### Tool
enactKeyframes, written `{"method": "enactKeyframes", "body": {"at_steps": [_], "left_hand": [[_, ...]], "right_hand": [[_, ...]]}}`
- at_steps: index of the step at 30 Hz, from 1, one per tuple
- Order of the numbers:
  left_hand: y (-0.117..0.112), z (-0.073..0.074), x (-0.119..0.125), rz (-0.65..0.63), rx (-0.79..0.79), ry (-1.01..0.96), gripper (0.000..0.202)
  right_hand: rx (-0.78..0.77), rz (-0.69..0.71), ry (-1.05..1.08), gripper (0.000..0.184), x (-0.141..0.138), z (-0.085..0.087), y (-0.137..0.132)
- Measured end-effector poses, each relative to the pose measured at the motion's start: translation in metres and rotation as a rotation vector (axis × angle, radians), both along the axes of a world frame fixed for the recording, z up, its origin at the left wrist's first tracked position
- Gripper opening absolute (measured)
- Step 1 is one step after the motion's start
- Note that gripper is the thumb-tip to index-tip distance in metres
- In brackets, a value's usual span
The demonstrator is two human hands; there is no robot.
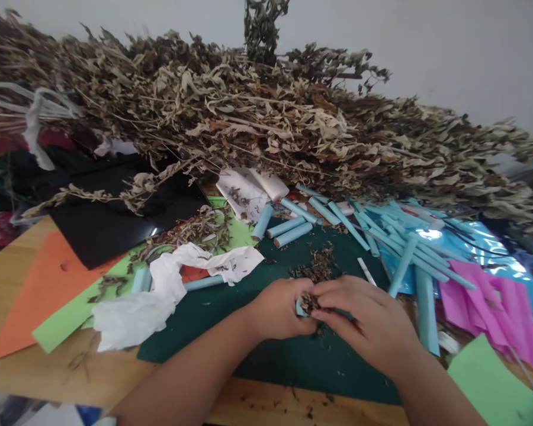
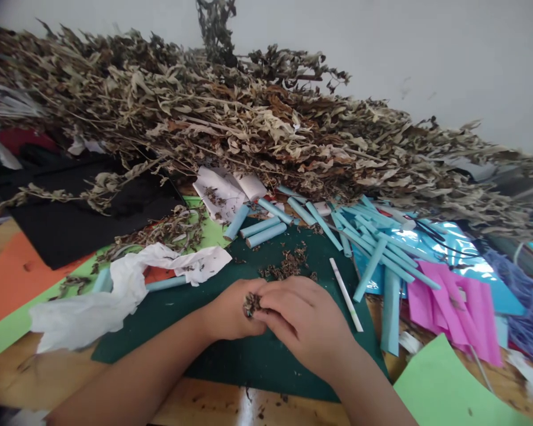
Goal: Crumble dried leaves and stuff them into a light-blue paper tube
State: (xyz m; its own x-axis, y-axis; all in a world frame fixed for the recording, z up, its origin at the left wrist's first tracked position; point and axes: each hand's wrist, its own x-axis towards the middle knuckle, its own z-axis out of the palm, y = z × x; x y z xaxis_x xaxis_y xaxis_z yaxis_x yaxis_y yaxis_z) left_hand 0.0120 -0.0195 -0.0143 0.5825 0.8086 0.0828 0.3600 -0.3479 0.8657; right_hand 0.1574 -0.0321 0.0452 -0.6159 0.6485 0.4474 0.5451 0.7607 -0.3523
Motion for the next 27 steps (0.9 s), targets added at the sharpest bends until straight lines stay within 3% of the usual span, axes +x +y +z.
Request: {"method": "enactKeyframes", "body": {"at_steps": [11, 19, 27], "left_hand": [[-0.001, 0.002, 0.000, 0.020, 0.012, 0.055, 0.014], [0.001, -0.001, 0.003, -0.055, 0.075, 0.104, 0.017], [0.000, -0.005, 0.003, -0.012, 0.101, 0.037, 0.018]], "right_hand": [[-0.134, 0.139, -0.163, 0.031, 0.009, 0.019, 0.001], [-0.107, 0.131, -0.279, 0.019, 0.000, 0.022, 0.009], [-0.142, 0.129, -0.361, 0.022, -0.001, 0.029, 0.011]]}}
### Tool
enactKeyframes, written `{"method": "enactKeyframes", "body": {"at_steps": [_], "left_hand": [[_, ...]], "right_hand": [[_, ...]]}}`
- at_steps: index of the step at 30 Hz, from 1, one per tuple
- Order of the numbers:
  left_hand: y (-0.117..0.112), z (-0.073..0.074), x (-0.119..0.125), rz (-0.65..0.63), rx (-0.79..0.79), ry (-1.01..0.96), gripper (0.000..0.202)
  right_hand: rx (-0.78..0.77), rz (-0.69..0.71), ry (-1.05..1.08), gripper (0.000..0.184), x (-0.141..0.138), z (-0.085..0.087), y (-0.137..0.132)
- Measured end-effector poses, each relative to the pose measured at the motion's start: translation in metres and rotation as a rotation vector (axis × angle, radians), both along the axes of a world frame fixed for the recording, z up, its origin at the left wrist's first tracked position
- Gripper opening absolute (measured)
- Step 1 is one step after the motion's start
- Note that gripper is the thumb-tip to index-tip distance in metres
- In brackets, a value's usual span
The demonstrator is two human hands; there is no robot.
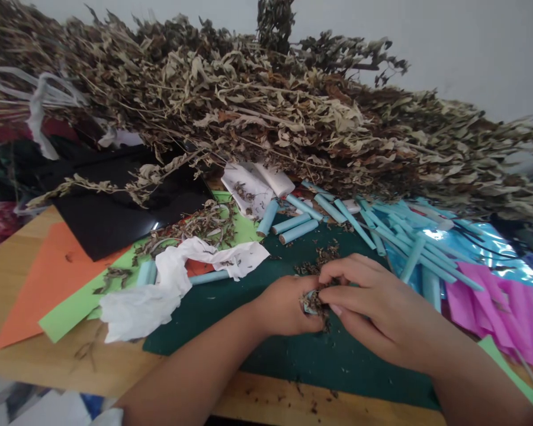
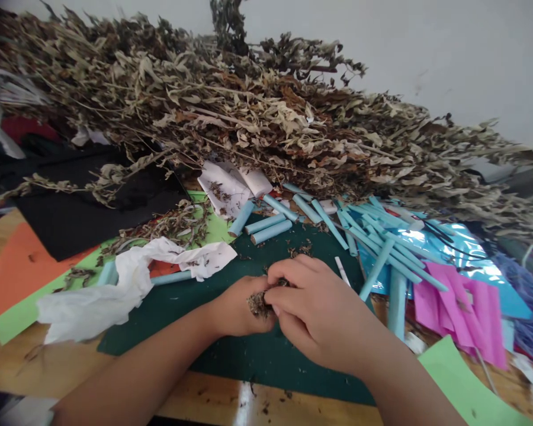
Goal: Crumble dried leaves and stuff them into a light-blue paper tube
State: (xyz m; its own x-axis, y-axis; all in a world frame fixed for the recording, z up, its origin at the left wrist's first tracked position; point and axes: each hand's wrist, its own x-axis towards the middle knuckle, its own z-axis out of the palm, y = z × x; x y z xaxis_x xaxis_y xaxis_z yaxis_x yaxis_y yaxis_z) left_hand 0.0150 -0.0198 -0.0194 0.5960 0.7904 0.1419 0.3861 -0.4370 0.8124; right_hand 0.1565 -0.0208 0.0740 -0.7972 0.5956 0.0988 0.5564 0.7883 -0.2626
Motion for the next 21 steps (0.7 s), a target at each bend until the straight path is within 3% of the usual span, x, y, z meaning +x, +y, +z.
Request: {"method": "enactKeyframes", "body": {"at_steps": [7, 10, 13, 21], "left_hand": [[0.000, 0.001, -0.003, 0.006, -0.028, -0.019, 0.025], [0.000, 0.005, -0.003, -0.063, -0.021, -0.033, 0.026], [0.001, 0.007, -0.003, -0.091, 0.024, -0.047, 0.029], [0.001, 0.007, -0.004, -0.058, -0.041, -0.042, 0.024]], "right_hand": [[0.030, -0.024, 0.245, 0.020, 0.006, -0.004, -0.002], [0.018, -0.015, 0.125, 0.025, -0.002, -0.004, -0.003], [-0.023, 0.000, 0.049, 0.018, -0.008, -0.005, -0.003], [-0.028, -0.044, 0.244, 0.019, 0.000, -0.019, -0.002]]}}
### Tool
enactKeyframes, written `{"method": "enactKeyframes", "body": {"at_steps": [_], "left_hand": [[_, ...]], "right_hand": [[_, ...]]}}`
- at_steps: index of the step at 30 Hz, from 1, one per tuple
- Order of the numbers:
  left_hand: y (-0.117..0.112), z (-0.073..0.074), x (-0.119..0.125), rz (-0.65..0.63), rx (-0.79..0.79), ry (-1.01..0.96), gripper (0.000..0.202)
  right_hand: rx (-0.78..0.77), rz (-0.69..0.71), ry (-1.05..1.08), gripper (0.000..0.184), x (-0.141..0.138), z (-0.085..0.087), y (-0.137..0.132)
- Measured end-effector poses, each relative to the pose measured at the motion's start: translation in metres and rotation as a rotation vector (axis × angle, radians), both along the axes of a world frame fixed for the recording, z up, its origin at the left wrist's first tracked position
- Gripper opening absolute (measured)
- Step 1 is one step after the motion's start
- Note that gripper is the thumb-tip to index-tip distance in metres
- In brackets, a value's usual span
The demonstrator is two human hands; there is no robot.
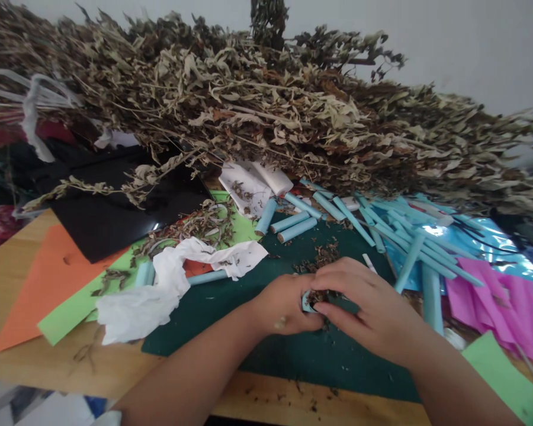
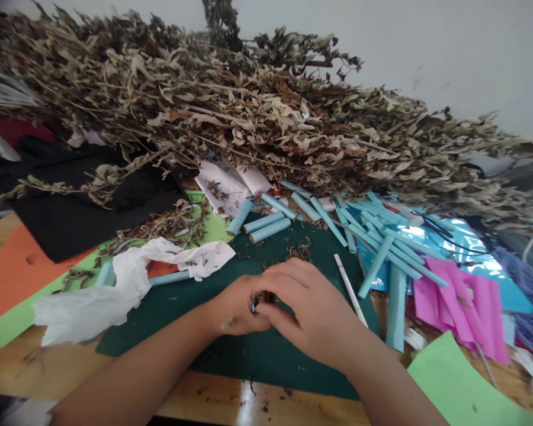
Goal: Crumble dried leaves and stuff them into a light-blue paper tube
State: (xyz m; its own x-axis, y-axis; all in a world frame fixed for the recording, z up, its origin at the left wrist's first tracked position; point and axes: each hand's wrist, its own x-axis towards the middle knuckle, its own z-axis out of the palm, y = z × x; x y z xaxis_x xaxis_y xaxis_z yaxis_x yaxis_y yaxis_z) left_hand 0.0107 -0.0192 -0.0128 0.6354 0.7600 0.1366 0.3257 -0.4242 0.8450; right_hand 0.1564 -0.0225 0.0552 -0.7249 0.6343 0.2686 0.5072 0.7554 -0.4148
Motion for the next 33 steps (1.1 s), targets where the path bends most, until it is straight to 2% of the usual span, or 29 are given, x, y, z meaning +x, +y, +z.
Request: {"method": "enactKeyframes", "body": {"at_steps": [3, 6, 13, 18, 23, 28, 33], "left_hand": [[0.000, 0.001, 0.001, 0.030, -0.022, 0.012, 0.026], [0.000, 0.002, 0.002, 0.029, -0.037, 0.020, 0.024], [-0.001, 0.004, 0.000, 0.059, -0.075, -0.065, 0.027], [-0.001, -0.001, 0.001, 0.080, -0.018, 0.028, 0.016], [-0.001, -0.006, 0.003, 0.046, 0.054, -0.004, 0.020], [0.000, -0.001, 0.002, 0.057, 0.002, 0.008, 0.020], [-0.001, 0.002, 0.001, 0.065, -0.011, 0.004, 0.019]], "right_hand": [[0.043, 0.019, 0.057, 0.015, 0.003, -0.004, 0.000], [0.109, 0.054, 0.023, 0.007, 0.005, -0.004, 0.000], [0.145, 0.062, -0.202, 0.020, 0.002, 0.004, 0.003], [0.155, 0.121, -0.068, 0.023, 0.007, 0.013, 0.002], [0.162, 0.134, -0.120, 0.023, 0.004, 0.009, 0.001], [0.192, 0.169, -0.073, 0.024, 0.007, 0.002, 0.002], [0.197, 0.201, -0.053, 0.022, 0.014, 0.002, 0.002]]}}
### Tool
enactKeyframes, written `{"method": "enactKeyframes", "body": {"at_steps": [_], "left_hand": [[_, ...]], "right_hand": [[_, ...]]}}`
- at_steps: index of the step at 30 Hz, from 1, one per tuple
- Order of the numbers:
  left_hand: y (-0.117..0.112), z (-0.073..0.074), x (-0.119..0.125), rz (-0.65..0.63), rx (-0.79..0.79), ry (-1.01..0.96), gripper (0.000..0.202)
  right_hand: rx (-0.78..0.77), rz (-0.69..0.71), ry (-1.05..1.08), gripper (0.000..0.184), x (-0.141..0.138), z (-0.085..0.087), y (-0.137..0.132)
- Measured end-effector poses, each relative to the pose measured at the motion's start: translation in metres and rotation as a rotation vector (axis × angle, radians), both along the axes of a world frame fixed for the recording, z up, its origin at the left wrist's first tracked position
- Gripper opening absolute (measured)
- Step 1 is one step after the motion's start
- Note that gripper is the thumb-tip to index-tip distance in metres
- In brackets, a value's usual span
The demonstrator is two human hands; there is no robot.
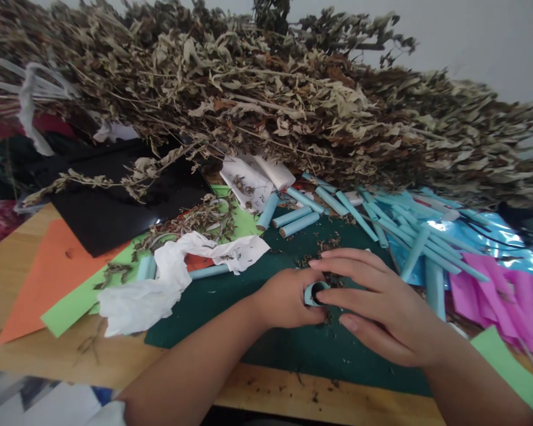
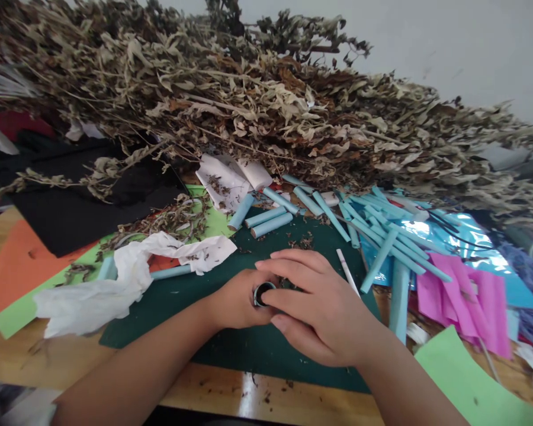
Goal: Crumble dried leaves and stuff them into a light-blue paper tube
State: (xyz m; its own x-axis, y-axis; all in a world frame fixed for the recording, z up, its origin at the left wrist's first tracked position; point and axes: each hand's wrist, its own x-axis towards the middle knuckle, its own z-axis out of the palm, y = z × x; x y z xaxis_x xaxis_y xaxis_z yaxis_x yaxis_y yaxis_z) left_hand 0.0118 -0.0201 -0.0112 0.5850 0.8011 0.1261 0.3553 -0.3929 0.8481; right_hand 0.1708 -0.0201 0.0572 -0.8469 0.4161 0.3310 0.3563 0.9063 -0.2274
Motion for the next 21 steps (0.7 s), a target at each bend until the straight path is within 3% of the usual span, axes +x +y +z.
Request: {"method": "enactKeyframes", "body": {"at_steps": [5, 9, 12, 14, 17, 21], "left_hand": [[0.000, -0.004, 0.000, -0.020, -0.026, -0.099, 0.027], [0.001, -0.007, 0.000, -0.070, 0.018, -0.100, 0.033], [0.001, -0.005, 0.000, -0.027, -0.004, -0.088, 0.024], [0.000, -0.003, 0.000, 0.006, -0.026, -0.083, 0.013], [-0.001, -0.001, -0.001, 0.017, -0.040, -0.087, 0.009], [-0.002, -0.001, -0.001, 0.016, -0.046, -0.112, 0.008]], "right_hand": [[-0.051, -0.086, -0.145, 0.021, -0.012, 0.002, 0.000], [-0.105, -0.099, -0.279, 0.041, -0.024, 0.006, 0.001], [-0.103, -0.068, -0.131, 0.051, -0.016, 0.010, 0.002], [-0.108, -0.128, 0.083, 0.046, -0.002, 0.007, -0.001], [-0.072, -0.421, 0.295, 0.023, 0.019, -0.013, -0.014], [-0.171, -0.603, -0.168, 0.018, 0.023, -0.055, -0.037]]}}
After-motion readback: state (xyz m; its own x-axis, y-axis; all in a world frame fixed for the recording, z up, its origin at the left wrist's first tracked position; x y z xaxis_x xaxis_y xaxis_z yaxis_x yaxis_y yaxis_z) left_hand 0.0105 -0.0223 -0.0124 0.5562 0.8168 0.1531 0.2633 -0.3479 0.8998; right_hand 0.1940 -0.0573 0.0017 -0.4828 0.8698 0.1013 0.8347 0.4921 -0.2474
